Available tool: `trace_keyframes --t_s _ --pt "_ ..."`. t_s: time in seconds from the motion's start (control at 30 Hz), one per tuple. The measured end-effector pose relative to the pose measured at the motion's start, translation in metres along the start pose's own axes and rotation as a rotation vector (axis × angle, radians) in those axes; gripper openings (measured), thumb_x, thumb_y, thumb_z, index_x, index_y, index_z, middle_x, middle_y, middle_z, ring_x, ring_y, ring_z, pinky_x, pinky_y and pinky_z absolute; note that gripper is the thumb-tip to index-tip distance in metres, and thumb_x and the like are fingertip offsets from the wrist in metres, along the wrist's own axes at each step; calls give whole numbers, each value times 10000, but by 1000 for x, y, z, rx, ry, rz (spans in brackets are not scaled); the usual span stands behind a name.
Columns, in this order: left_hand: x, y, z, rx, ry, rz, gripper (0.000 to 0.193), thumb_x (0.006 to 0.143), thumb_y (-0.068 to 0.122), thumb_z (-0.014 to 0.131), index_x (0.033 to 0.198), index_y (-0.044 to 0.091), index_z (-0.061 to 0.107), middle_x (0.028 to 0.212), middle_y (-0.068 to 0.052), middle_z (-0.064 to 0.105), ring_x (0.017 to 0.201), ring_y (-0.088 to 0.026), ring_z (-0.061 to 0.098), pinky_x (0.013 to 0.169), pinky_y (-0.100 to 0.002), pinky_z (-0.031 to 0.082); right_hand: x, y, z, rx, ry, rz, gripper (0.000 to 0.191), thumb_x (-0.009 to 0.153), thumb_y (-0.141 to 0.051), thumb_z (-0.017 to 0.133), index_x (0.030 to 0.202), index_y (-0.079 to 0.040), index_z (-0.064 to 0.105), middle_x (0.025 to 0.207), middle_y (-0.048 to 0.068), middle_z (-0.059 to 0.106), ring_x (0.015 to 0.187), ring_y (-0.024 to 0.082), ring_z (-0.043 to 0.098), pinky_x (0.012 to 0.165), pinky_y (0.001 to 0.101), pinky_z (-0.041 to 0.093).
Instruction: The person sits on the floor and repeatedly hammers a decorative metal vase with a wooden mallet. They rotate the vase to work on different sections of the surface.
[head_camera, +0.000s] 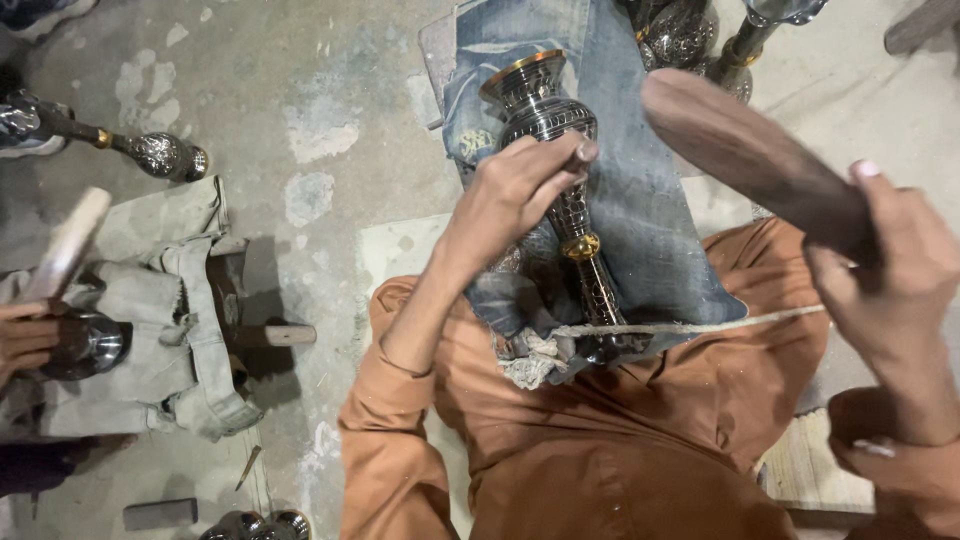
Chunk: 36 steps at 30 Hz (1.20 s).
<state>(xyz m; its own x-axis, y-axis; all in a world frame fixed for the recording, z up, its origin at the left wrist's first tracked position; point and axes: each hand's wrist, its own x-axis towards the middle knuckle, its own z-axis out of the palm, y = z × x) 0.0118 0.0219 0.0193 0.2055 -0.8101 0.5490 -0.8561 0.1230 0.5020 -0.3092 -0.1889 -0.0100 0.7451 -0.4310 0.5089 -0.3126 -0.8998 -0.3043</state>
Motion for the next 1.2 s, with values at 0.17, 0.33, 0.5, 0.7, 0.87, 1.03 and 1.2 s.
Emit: trace_keyframes --t_s 0.17,0.33,0.5,0.7,0.87,1.03,1.2 --pt "1 -3 5 89 -172 -13 236 1007 174 709 1242 198 696 1036 6 791 723 -167 649 591 -311 579 2 0 19 -40 61 -59 610 933 -25 808 1484 -31 548 980 172 608 807 344 609 723 409 486" --pt "7 -2 -3 46 -120 -1 362 989 199 733 1327 153 613 963 -52 756 750 -196 649 673 -372 581 2 12 17 -153 100 -176 706 801 0 819 1451 -6 543 938 202 592 776 382 590 700 465 470" --pt "7 1 -7 55 -155 -29 345 987 185 733 1315 148 635 860 -78 713 720 -212 652 663 -389 568 -8 18 28 306 158 79 646 1012 -4 700 1597 -28 428 1078 160 577 880 300 580 791 362 465" --pt "8 -6 -3 66 -159 25 280 1010 165 691 1286 164 648 867 -51 710 716 -173 656 654 -343 586 13 8 24 -94 132 -223 727 829 0 810 1460 -57 453 1025 189 650 829 306 643 719 376 506" --pt "6 -7 -4 63 -194 -10 279 997 168 710 1264 109 656 858 -73 708 719 -194 673 654 -359 587 30 -16 18 186 221 -42 597 924 -7 787 1439 10 485 1105 174 648 902 335 638 800 421 520" --pt "11 -4 -10 3 -36 240 237 1017 157 658 1237 180 571 1039 -103 697 899 -240 685 833 -364 592 30 -11 18 -312 66 -309 519 792 25 884 1249 -63 655 916 138 679 794 319 670 675 421 515" --pt "10 -2 -14 19 -201 -12 275 998 139 720 1260 76 660 890 -98 696 782 -273 672 736 -420 572 38 -4 15 -26 151 -190 421 887 -1 834 1227 -42 590 1038 154 640 899 337 648 776 420 519"
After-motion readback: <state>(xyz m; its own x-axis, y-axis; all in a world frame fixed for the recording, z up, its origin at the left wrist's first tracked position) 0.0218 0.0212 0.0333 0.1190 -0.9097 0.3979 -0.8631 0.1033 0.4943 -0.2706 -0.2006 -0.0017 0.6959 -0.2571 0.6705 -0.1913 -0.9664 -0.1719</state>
